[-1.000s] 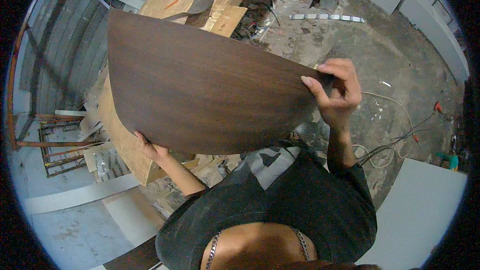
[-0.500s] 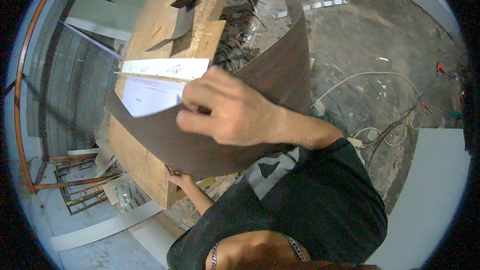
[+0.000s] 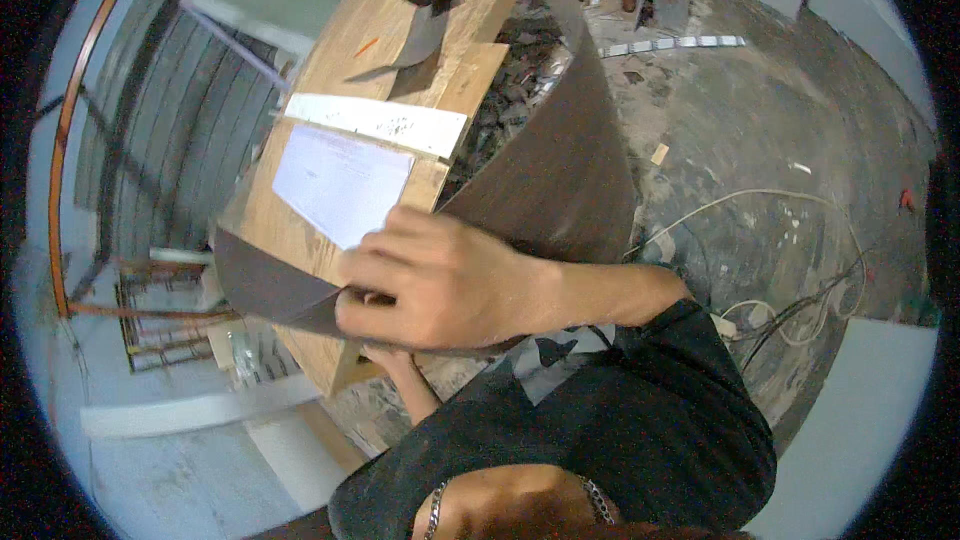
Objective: The person measures a white board with a tape measure and marks it with a pencil. They then pick up a dark wood panel, place it on the table, and measure it as well. The person uses a hammer to tap the wood panel into position.
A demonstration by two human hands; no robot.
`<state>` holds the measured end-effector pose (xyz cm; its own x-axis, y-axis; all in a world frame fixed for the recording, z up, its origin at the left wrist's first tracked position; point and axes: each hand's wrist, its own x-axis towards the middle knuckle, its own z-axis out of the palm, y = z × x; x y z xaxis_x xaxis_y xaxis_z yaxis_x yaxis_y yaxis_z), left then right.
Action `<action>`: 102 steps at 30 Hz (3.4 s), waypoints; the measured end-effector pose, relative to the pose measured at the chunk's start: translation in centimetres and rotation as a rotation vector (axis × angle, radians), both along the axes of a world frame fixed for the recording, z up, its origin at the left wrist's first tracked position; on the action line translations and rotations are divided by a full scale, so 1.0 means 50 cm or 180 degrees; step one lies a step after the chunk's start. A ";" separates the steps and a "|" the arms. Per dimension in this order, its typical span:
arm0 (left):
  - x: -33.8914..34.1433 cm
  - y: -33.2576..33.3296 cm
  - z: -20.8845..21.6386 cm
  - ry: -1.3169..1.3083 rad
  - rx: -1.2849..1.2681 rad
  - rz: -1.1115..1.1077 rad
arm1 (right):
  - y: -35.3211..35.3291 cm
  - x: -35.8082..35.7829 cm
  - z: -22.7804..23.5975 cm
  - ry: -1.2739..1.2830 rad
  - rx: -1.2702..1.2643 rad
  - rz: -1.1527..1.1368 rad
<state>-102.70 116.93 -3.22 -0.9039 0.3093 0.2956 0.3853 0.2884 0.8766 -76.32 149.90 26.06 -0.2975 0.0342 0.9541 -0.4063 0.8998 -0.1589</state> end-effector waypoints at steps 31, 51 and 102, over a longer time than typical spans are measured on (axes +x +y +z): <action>-0.626 0.102 -0.123 -0.1416 0.1328 0.0461 | 0.069 -0.593 -0.694 -0.2911 -0.2132 -0.1008; -0.681 0.145 -0.209 -0.0057 0.0038 0.1356 | 0.055 -0.667 -0.707 -0.3222 -0.2271 -0.1915; -0.732 0.262 -0.201 0.0191 -0.2990 0.0553 | 0.078 -0.642 -0.800 -0.2588 -0.3276 -0.3488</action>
<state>-139.30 130.02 -13.29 -0.9509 0.3067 0.0421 0.3077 0.9212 0.2382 -108.43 153.82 -13.92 -0.0792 0.9962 0.0353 0.7581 0.0832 -0.6468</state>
